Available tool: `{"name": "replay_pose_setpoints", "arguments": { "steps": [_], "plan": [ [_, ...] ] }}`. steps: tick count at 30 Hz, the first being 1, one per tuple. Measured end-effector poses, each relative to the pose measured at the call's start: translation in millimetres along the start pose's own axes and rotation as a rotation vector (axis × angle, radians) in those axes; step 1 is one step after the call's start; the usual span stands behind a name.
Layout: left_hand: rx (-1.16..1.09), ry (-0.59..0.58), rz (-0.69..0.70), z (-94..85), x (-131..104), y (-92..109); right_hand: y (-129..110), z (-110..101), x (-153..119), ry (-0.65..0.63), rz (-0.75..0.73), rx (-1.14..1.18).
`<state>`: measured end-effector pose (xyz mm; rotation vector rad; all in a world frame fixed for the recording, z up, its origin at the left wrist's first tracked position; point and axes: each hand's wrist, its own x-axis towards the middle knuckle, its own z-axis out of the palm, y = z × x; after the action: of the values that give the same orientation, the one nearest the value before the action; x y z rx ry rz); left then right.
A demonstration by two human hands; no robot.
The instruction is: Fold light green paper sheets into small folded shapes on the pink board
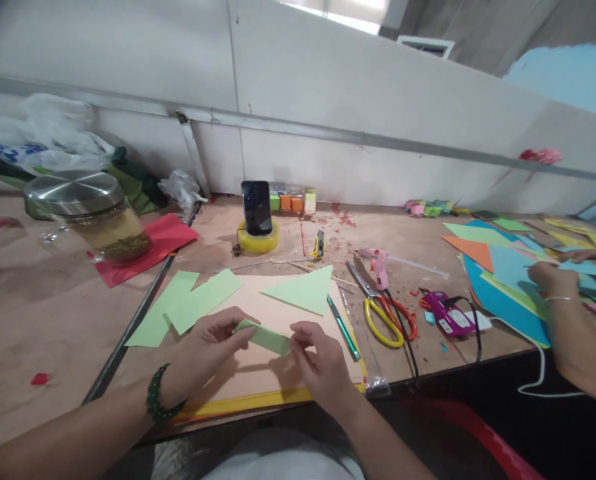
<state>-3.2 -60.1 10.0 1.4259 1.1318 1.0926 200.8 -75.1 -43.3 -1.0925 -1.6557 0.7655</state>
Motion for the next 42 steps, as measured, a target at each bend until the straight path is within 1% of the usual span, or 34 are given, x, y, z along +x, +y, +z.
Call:
{"name": "replay_pose_setpoints", "arguments": {
  "steps": [2,5,7,10,12,16,20,23,25,29,30,32,34,35,36,39,40,42],
  "plan": [
    [0.042,0.007,0.01,0.1,0.1,0.9,-0.4,-2.4,0.2,-0.004,-0.041,-0.038],
    [0.094,-0.014,-0.035,-0.9,0.1,4.2,-3.1,-6.7,2.0,-0.032,-0.063,-0.054],
    [0.119,-0.049,-0.075,-2.3,0.7,6.2,-5.2,-10.2,4.0,-0.067,-0.017,-0.042],
    [0.16,-0.128,-0.114,-4.9,3.7,6.2,-7.6,-15.1,7.6,-0.145,0.111,0.019],
    [0.209,-0.182,-0.136,-6.6,6.7,4.0,-8.4,-16.8,10.1,-0.175,0.172,0.054],
    [0.388,-0.239,-0.162,-9.3,11.3,-0.9,-8.4,-14.9,13.4,-0.23,0.192,0.039],
    [0.709,-0.264,-0.143,-10.8,11.0,-1.3,-6.6,-10.8,14.2,-0.282,0.088,-0.147],
    [0.947,-0.301,-0.102,-9.9,9.5,1.4,-4.8,-7.8,14.3,-0.291,-0.027,-0.306],
    [1.068,-0.345,-0.069,-8.4,9.0,3.8,-4.1,-5.4,14.2,-0.287,-0.094,-0.395],
    [1.236,-0.426,-0.02,-5.7,8.2,5.9,-4.0,-1.2,14.2,-0.292,-0.192,-0.55],
    [1.262,-0.428,-0.01,-5.7,7.7,5.2,-4.2,-0.7,14.4,-0.301,-0.204,-0.573],
    [1.276,-0.395,0.01,-6.7,6.4,2.3,-4.6,-0.4,14.9,-0.319,-0.225,-0.603],
    [1.26,-0.344,0.076,-8.5,4.9,-1.6,-4.7,-0.7,15.3,-0.33,-0.249,-0.632],
    [1.251,-0.336,0.145,-9.4,4.1,-3.3,-4.5,-0.8,15.5,-0.334,-0.262,-0.65],
    [1.248,-0.353,0.234,-10.1,3.4,-4.9,-4.3,-0.8,15.5,-0.335,-0.278,-0.671],
    [1.306,-0.457,0.51,-12.0,1.6,-8.0,-3.3,-0.4,15.5,-0.342,-0.332,-0.749],
    [1.333,-0.474,0.573,-12.7,1.2,-9.1,-2.9,-0.2,15.7,-0.339,-0.346,-0.767],
    [1.365,-0.476,0.624,-15.1,0.7,-12.0,-2.3,-0.5,16.3,-0.321,-0.354,-0.765]
  ]
}}
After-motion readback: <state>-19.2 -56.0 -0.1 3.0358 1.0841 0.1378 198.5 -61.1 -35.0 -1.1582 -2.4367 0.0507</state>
